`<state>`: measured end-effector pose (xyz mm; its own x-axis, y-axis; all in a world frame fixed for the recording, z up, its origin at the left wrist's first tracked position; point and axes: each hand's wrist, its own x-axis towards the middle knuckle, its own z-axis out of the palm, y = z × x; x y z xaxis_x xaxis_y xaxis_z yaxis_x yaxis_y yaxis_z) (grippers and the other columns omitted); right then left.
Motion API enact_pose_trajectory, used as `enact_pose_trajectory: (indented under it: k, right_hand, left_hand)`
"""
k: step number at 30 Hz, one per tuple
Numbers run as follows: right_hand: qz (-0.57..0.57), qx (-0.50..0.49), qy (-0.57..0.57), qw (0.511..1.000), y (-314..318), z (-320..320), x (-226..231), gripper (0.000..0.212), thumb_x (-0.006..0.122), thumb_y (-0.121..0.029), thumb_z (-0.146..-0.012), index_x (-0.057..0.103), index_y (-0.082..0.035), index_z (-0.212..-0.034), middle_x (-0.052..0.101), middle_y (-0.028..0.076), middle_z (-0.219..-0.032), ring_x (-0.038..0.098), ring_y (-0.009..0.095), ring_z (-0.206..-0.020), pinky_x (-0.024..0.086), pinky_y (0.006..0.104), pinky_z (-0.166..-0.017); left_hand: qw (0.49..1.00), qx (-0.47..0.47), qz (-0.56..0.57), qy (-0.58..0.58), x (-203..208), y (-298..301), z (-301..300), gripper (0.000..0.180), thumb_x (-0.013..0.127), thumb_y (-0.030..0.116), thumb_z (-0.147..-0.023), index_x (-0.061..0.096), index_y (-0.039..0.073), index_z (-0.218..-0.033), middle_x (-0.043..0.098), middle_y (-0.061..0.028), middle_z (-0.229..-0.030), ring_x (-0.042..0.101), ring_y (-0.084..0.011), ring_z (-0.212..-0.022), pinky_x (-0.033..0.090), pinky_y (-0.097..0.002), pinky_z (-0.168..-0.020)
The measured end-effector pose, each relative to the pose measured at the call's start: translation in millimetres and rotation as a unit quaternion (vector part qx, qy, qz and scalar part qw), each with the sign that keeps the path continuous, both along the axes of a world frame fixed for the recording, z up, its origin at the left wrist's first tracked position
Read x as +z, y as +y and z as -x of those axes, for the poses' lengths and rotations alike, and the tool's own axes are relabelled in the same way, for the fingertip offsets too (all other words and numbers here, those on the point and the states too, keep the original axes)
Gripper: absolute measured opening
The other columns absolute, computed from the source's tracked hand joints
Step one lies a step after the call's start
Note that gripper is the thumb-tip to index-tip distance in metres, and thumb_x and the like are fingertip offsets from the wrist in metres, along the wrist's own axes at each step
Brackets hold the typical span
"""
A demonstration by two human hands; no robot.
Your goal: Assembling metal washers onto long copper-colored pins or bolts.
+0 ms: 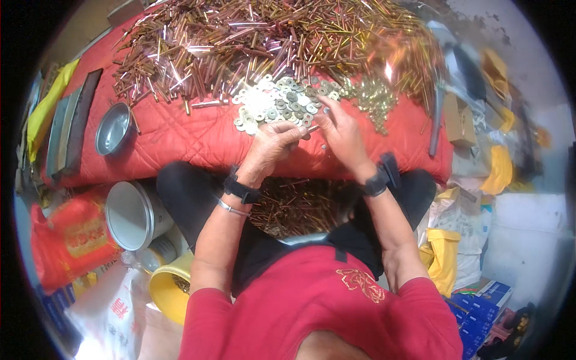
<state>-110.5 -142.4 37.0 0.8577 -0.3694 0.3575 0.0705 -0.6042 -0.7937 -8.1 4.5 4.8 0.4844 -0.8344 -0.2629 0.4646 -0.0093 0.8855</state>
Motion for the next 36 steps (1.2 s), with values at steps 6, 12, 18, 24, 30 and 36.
enact_pose_trajectory:
  k: [6,12,18,24,30,36]
  right_hand:
    - [0.067,-0.007,0.034,0.997,-1,3,1,0.034,0.055,-0.013,-0.091,0.051,-0.004,-0.123,0.063,0.02,-0.091,0.063,0.036,-0.081,0.049,0.0405,-0.071]
    - [0.045,0.026,0.019,0.998,-3,3,-1,0.033,0.056,-0.016,-0.09,0.054,-0.005,-0.121,0.064,0.019,-0.1,0.063,0.034,-0.085,0.049,0.0391,-0.073]
    - [0.077,0.016,-0.031,0.996,-4,0,-8,0.033,0.055,-0.015,-0.091,0.054,-0.006,-0.122,0.065,0.018,-0.099,0.064,0.033,-0.088,0.05,0.038,-0.077]
    - [0.062,-0.011,0.02,0.998,-5,-1,-2,0.033,0.053,-0.017,-0.093,0.052,-0.005,-0.123,0.065,0.018,-0.096,0.063,0.034,-0.086,0.049,0.0373,-0.075]
    - [-0.026,0.012,0.032,0.999,-15,-5,-14,0.03,0.052,-0.02,-0.094,0.053,-0.009,-0.122,0.064,0.018,-0.088,0.064,0.032,-0.081,0.049,0.036,-0.071]
    - [0.147,-0.109,-0.065,0.981,-59,-18,-18,0.023,0.056,-0.017,-0.089,0.058,-0.004,-0.108,0.062,0.018,-0.088,0.062,0.033,-0.081,0.049,0.0382,-0.071]
  left_hand:
    - [1.0,-0.009,-0.01,-0.007,-2,0,0,0.021,0.064,0.024,-0.088,0.068,0.004,-0.083,0.044,0.0082,-0.057,0.03,-0.0008,-0.045,0.018,-0.0188,-0.041]
    - [0.999,-0.006,-0.039,-0.012,2,-1,-1,0.022,0.065,0.025,-0.088,0.067,0.003,-0.083,0.043,0.0083,-0.056,0.03,-0.0012,-0.045,0.019,-0.0193,-0.041]
    - [0.999,-0.01,-0.023,0.025,-4,1,-5,0.018,0.066,0.022,-0.086,0.069,0.004,-0.084,0.048,0.0068,-0.059,0.032,-0.0003,-0.046,0.02,-0.0177,-0.042]
    - [0.999,-0.016,-0.029,0.037,4,3,-5,0.018,0.066,0.022,-0.087,0.069,0.004,-0.085,0.048,0.0069,-0.059,0.031,-0.0002,-0.046,0.02,-0.0179,-0.042]
    - [0.997,-0.029,-0.028,-0.061,1,2,1,0.024,0.063,0.027,-0.09,0.068,0.003,-0.087,0.049,0.0066,-0.062,0.04,-0.0031,-0.05,0.027,-0.0184,-0.044]
    - [0.941,0.068,-0.031,-0.33,23,-7,-21,0.026,0.062,0.028,-0.089,0.068,0.003,-0.087,0.06,-0.0019,-0.075,0.055,-0.0132,-0.071,0.043,-0.0277,-0.061]
